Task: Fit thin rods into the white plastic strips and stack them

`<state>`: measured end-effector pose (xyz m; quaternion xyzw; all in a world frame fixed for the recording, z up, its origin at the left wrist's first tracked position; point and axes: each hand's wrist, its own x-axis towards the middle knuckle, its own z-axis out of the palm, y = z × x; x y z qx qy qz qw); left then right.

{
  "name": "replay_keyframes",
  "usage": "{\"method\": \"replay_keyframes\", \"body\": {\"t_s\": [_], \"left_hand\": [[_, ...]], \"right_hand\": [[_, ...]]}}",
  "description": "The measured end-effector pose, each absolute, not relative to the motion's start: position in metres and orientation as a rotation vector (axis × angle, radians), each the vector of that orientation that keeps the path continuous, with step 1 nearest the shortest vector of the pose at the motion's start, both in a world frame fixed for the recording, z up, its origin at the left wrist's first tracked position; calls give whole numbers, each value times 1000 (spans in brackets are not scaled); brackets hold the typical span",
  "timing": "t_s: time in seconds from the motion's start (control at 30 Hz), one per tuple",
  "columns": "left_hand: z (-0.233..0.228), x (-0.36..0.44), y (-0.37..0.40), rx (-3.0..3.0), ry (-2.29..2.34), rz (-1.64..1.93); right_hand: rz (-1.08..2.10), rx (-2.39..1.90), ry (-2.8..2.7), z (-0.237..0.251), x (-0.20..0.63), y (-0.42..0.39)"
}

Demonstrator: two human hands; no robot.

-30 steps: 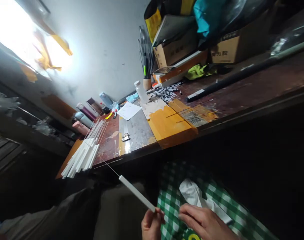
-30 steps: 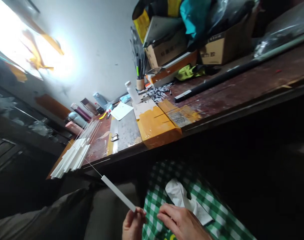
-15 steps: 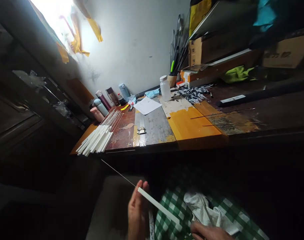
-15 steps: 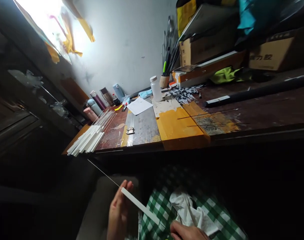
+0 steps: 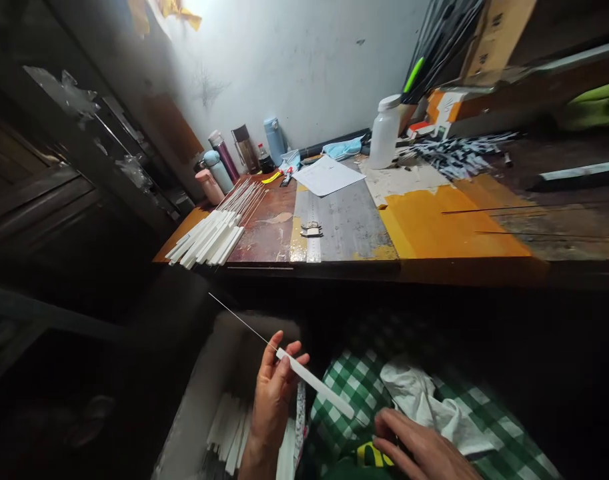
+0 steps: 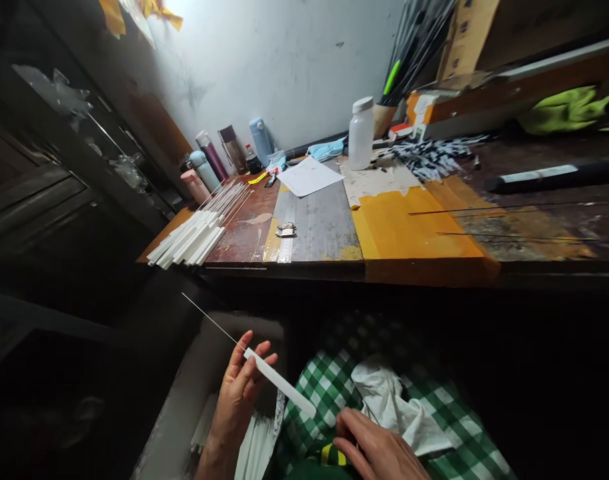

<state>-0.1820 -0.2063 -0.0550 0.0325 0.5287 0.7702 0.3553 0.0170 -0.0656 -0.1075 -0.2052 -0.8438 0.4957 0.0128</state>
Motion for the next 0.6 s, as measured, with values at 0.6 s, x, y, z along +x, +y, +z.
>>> {"method": "replay_keyframes", "body": {"t_s": [0.6], "left_hand": [[-323, -260, -411, 39, 2561, 924]], "right_hand": [[1415, -850, -2770, -149, 7, -57]]}}
